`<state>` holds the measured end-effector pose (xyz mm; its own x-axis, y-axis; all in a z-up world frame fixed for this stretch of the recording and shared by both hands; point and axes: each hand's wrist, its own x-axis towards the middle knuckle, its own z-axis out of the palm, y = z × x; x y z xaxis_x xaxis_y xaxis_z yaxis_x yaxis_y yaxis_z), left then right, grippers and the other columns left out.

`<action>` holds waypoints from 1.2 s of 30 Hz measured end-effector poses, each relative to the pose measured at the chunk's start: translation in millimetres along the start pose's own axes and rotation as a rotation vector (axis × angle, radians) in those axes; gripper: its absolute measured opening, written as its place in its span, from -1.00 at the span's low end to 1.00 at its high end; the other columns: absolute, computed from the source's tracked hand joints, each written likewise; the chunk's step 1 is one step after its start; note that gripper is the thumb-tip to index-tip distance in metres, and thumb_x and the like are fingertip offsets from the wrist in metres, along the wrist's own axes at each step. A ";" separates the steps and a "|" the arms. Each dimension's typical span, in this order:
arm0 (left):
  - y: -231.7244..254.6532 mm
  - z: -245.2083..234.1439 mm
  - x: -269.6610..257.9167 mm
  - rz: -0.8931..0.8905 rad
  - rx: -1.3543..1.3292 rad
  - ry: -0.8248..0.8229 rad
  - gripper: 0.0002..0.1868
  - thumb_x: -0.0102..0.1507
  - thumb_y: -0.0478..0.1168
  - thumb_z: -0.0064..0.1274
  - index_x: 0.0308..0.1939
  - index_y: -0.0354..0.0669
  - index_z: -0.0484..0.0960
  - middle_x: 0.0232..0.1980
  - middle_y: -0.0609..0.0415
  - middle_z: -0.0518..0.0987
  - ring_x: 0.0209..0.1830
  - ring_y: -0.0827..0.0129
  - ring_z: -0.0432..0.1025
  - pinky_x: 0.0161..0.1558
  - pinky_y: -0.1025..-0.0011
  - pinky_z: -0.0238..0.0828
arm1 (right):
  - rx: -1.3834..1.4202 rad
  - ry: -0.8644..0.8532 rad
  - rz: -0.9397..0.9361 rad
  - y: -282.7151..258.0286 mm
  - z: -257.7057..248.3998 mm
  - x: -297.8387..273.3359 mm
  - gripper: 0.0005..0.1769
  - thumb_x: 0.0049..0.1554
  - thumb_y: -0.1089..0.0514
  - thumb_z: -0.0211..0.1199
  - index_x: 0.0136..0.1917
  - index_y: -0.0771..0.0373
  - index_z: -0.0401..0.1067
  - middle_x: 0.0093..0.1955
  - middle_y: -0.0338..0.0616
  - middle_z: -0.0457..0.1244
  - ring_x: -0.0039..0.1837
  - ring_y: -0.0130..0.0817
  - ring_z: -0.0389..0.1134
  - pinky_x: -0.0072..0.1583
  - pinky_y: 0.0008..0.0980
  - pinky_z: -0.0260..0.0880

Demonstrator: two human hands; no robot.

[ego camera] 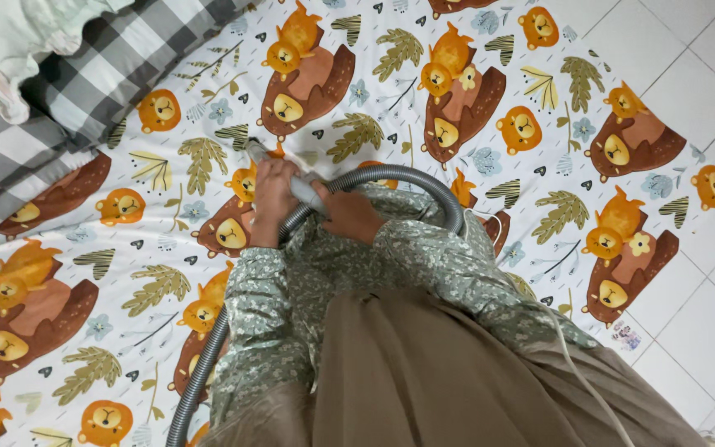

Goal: The person uses a yellow canister vacuum cleaner with a hose and nozzle to vacuum a bed covered with a bear-patterned sheet. They move the nozzle back and forth across the surface, covering different areas of the bed.

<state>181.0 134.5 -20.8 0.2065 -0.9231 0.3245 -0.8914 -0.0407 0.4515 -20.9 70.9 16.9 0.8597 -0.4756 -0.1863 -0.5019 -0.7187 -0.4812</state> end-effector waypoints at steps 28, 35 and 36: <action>4.8 11.2 -94.3 -0.068 0.131 0.166 -0.74 0.08 -0.29 0.18 -0.14 -0.07 0.59 0.04 0.01 0.56 0.24 0.05 0.37 0.47 -0.04 0.09 | -0.094 -0.042 -0.213 -11.8 38.6 -36.0 0.13 -0.04 -0.03 0.46 0.62 0.23 -0.07 0.01 0.16 0.37 -0.07 0.09 0.44 -0.09 0.01 0.45; -63.5 -21.6 -74.6 -0.101 0.159 0.176 -0.71 0.06 -0.32 0.17 -0.13 -0.03 0.60 0.03 0.07 0.56 0.26 0.10 0.36 0.45 0.03 0.12 | -0.151 -0.175 -0.093 -69.2 33.0 35.2 0.14 0.01 -0.01 0.43 0.66 0.25 -0.13 -0.06 0.17 0.37 -0.14 0.06 0.45 -0.14 -0.02 0.46; -74.0 -26.2 -72.4 -0.117 0.182 0.191 -0.69 0.05 -0.32 0.17 -0.12 -0.01 0.61 0.03 0.10 0.57 0.27 0.11 0.36 0.43 0.03 0.12 | -0.144 -0.217 -0.086 -75.4 33.1 48.4 0.13 0.02 0.00 0.41 0.67 0.27 -0.15 -0.06 0.16 0.37 -0.15 0.03 0.46 -0.17 -0.04 0.47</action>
<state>242.6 214.3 -55.9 0.3687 -0.8202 0.4374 -0.9114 -0.2264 0.3436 61.7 118.8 15.8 0.8920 -0.3015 -0.3367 -0.4216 -0.8235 -0.3796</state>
